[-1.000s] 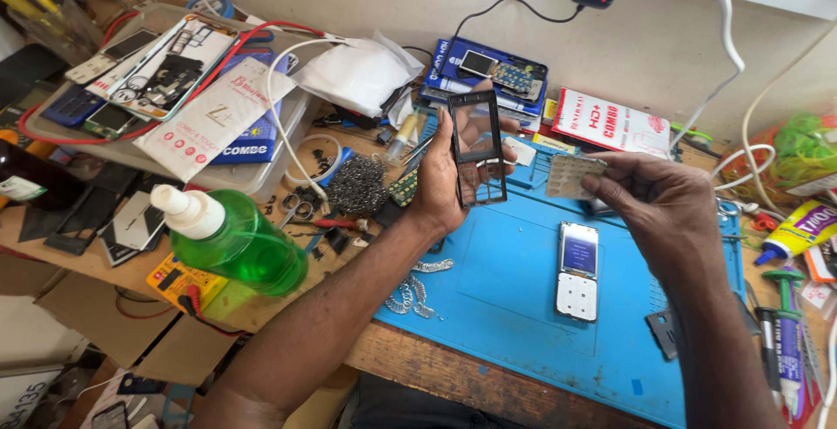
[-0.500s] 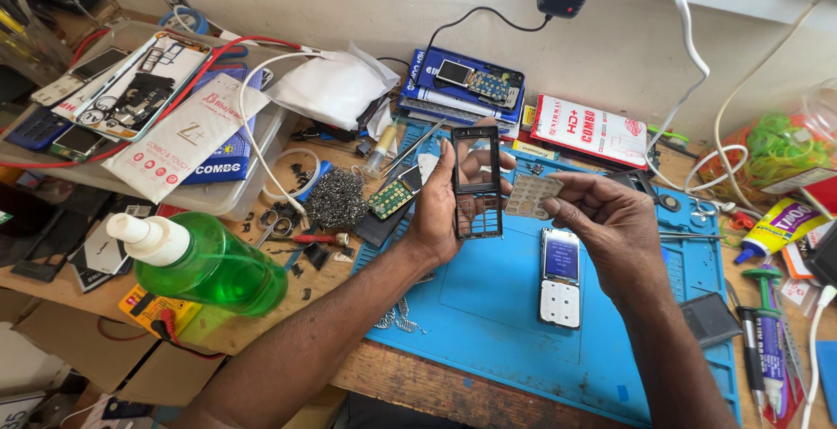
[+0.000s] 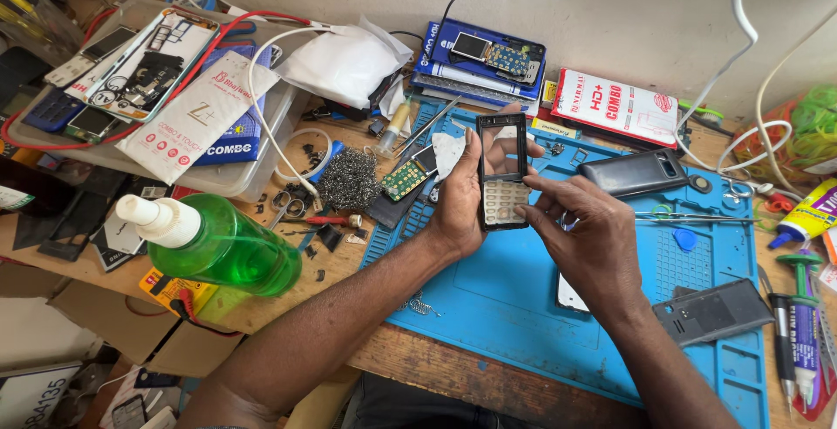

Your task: The person disassembles and reassembles a mobile phone by hand, handling the phone chassis, internal components, and the battery.

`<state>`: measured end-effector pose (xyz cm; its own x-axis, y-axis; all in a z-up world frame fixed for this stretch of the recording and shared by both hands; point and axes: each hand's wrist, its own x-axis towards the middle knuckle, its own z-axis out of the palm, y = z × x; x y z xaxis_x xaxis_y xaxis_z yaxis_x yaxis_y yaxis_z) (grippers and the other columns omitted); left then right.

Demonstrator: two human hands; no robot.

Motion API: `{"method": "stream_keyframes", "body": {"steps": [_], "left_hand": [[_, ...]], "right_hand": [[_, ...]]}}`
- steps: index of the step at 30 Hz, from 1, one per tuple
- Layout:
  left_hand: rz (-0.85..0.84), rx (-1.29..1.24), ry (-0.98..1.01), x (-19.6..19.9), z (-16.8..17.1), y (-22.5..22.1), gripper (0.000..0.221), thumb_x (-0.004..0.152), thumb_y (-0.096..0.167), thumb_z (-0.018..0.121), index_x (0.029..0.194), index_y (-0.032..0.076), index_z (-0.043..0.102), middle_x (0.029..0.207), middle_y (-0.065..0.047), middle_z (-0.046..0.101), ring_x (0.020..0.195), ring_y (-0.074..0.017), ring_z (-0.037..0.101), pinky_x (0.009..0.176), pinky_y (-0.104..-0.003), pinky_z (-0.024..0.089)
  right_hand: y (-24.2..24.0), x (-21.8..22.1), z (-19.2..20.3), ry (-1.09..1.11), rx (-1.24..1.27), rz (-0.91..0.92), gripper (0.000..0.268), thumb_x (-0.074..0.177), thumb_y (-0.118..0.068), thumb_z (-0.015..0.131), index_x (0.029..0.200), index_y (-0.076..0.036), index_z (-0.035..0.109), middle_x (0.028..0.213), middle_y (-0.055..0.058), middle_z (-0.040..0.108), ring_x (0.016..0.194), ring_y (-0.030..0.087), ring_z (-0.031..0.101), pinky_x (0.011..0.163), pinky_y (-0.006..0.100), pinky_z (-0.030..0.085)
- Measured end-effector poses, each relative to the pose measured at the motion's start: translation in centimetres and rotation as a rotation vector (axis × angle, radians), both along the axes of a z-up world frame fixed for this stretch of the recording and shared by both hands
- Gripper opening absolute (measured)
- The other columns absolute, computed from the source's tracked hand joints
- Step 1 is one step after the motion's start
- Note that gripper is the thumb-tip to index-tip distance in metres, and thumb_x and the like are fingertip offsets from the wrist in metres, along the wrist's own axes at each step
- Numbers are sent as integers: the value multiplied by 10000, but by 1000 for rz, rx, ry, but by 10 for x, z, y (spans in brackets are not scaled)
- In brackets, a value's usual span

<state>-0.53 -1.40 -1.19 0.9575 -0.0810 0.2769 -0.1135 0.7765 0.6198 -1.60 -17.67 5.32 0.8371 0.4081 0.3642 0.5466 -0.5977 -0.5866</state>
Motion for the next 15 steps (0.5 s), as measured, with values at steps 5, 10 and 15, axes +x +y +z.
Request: {"method": "stream_keyframes", "body": {"steps": [5,10,15], "left_hand": [[-29,-19,6,-1,-1,0,683,1130,608,224,1631,157,328,1250,-121,605,1058,-153,622,867,-307,598],[-76,-33,-8,-3,-1,-1,670,1146,593,238,1628,138,335,1257,-116,596,1070,-150,626,840,-303,608],[-83,-22,4,-3,3,1,670,1112,603,228,1599,154,327,1236,-104,602,1067,-161,643,825,-311,620]], "right_hand": [[-3,4,-2,-130,-30,22,259,858,-136,833,1113,-143,792,812,32,664,684,152,607,568,320,513],[-5,2,-3,-297,-116,38,294,870,-136,827,1158,-127,773,898,59,648,827,205,623,695,377,533],[-4,-1,6,-407,-236,116,371,812,-168,838,1175,-142,767,1024,72,652,933,239,626,773,395,553]]}}
